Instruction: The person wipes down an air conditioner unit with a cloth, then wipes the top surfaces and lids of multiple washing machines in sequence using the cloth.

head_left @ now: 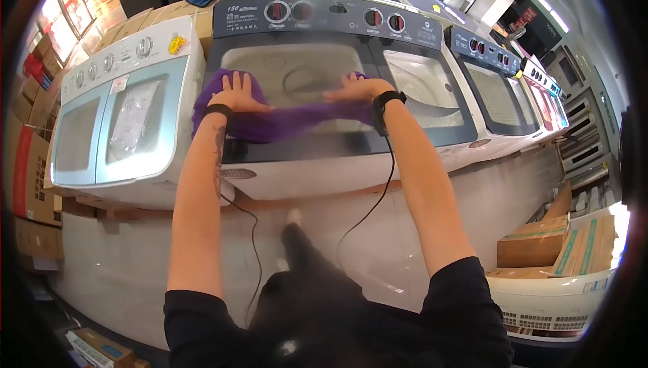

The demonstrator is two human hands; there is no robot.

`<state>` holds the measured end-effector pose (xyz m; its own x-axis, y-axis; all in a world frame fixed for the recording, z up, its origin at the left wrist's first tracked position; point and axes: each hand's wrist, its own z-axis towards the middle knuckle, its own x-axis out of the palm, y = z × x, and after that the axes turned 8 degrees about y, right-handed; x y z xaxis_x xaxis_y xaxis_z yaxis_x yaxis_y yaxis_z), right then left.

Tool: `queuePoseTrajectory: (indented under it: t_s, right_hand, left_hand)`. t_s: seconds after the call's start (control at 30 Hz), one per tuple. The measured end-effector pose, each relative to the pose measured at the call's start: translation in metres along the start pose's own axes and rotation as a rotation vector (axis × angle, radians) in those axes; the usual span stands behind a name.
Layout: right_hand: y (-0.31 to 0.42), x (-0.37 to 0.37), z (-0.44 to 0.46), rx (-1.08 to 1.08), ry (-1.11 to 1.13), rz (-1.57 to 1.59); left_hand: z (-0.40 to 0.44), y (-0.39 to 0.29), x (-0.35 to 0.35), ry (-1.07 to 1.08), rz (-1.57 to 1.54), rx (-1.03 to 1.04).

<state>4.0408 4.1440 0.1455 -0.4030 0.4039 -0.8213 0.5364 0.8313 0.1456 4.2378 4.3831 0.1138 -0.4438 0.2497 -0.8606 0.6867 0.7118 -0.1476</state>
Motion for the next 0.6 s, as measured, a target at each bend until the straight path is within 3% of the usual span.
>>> queuePoseTrajectory:
  t_s: [0.3,0.4,0.6]
  right_hand:
    - [-0.005,-0.064,0.076,0.084,0.074,0.004]
    - [-0.015,-0.070,0.111,0.075,-0.016,-0.075]
    - [-0.005,-0.084,0.152,0.183,-0.114,0.162]
  left_hand:
    - [0.073,0.018,-0.052,0.025,-0.037,-0.049]
    - [0.098,0.021,-0.079,0.051,-0.044,-0.058]
    - [0.129,0.021,-0.094,0.050,-0.013,-0.072]
